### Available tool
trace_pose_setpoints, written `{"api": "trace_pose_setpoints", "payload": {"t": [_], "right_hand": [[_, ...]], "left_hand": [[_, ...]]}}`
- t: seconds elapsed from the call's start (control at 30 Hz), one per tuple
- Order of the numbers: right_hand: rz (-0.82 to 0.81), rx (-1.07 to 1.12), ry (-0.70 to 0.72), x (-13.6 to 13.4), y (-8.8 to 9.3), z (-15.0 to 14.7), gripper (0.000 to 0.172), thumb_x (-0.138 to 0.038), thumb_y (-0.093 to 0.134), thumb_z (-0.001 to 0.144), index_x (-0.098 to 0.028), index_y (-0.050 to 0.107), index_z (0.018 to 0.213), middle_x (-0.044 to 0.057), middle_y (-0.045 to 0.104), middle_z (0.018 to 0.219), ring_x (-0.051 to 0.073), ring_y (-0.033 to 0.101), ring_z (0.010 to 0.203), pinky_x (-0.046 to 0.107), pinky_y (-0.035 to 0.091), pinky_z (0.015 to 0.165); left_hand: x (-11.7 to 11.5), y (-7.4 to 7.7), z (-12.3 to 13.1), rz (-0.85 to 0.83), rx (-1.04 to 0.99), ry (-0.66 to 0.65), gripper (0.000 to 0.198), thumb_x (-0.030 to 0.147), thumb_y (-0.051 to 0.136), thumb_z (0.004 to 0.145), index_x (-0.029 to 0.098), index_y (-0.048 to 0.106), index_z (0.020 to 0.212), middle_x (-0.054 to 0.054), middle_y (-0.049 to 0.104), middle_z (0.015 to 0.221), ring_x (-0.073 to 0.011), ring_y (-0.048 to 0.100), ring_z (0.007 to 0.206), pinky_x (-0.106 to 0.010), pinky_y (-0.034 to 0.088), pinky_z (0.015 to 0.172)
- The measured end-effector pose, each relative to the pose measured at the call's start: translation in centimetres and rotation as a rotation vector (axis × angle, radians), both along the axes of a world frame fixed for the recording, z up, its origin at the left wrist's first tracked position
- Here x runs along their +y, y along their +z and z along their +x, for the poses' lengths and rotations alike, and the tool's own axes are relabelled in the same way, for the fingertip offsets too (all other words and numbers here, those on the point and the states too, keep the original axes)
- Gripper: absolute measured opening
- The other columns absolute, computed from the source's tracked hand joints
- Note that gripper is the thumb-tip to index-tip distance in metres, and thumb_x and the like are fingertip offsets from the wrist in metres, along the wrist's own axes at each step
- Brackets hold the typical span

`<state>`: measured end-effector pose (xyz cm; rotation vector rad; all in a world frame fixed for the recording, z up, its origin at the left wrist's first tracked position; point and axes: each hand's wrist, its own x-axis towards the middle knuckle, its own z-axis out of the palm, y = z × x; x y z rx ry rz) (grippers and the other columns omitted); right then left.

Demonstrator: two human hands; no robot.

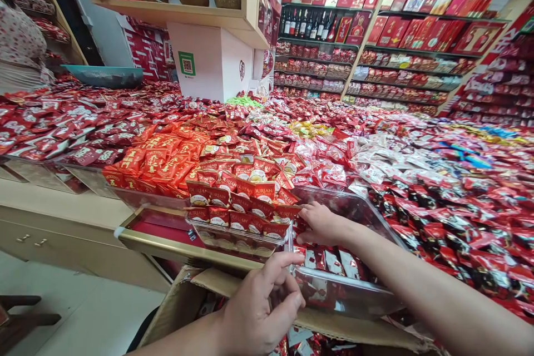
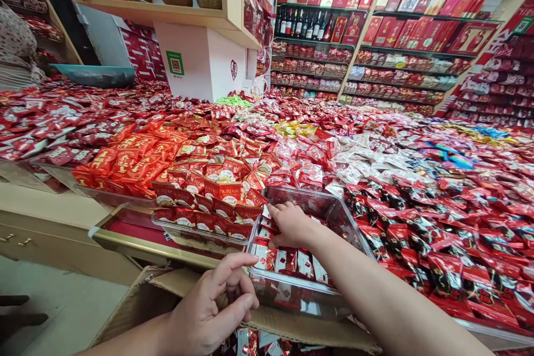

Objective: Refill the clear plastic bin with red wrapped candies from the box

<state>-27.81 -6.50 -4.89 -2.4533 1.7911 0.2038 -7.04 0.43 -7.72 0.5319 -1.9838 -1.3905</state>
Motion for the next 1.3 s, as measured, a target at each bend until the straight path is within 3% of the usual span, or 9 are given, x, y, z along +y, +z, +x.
{"api": "trace_pose_setpoints", "payload": {"t": [0.13,0.43,0.77,0.93,1.1,1.3], "right_hand": [[-0.028,0.023,0.011,0.4,0.2,0.3,0.056,-0.046,0.072,0.058,-0.013,0.057,0.100,0.016,0.056,0.111,0.031,0.048,0.101,0.039,0.039,0.085],[-0.089,0.039,-0.006,0.6,0.5,1.0,0.034,-0.025,0.059,0.071,-0.012,0.057,0.102,0.015,0.056,0.104,0.028,0.050,0.094,0.037,0.039,0.080],[-0.084,-0.029,0.007,0.2,0.1,0.4,0.056,-0.026,0.071,0.062,-0.010,0.050,0.112,0.014,0.056,0.105,0.026,0.049,0.100,0.034,0.036,0.086],[-0.126,-0.038,-0.022,-0.1,0.0,0.1,0.044,-0.021,0.071,0.062,-0.008,0.053,0.100,0.014,0.057,0.100,0.027,0.050,0.094,0.035,0.038,0.082],[-0.138,-0.068,-0.047,-0.1,0.7,-0.1,0.031,-0.026,0.070,0.066,-0.012,0.056,0.089,0.012,0.059,0.096,0.026,0.051,0.091,0.033,0.039,0.077],[-0.184,-0.108,-0.047,0.0,1.4,-0.1,0.015,-0.023,0.061,0.076,-0.013,0.057,0.087,0.009,0.062,0.089,0.022,0.054,0.089,0.030,0.039,0.078]], "left_hand": [[0.1,0.0,0.1,0.015,-0.013,-0.006,0.038,0.017,0.042,0.082,0.024,0.035,0.119,0.001,0.055,0.074,-0.0067,0.045,0.054,-0.018,0.040,0.053],[0.0,0.0,0.0,-0.001,-0.012,-0.011,0.039,0.017,0.042,0.082,0.024,0.034,0.119,0.001,0.054,0.073,-0.0073,0.046,0.055,-0.019,0.041,0.053],[-0.1,0.1,0.1,-0.050,-0.018,-0.010,0.041,0.013,0.042,0.081,0.023,0.034,0.120,0.002,0.055,0.071,-0.0069,0.046,0.054,-0.018,0.041,0.053],[-0.2,0.1,0.1,-0.029,-0.017,-0.014,0.042,0.013,0.043,0.081,0.022,0.034,0.120,0.001,0.055,0.072,-0.0068,0.047,0.053,-0.017,0.041,0.052],[-0.1,0.0,0.1,-0.020,-0.028,-0.017,0.041,0.014,0.043,0.081,0.022,0.035,0.120,0.001,0.055,0.072,-0.0067,0.047,0.054,-0.018,0.041,0.053],[0.0,0.0,0.2,-0.014,-0.026,-0.015,0.041,0.014,0.042,0.082,0.024,0.035,0.121,0.001,0.055,0.073,-0.0064,0.046,0.054,-0.018,0.041,0.053]]}}
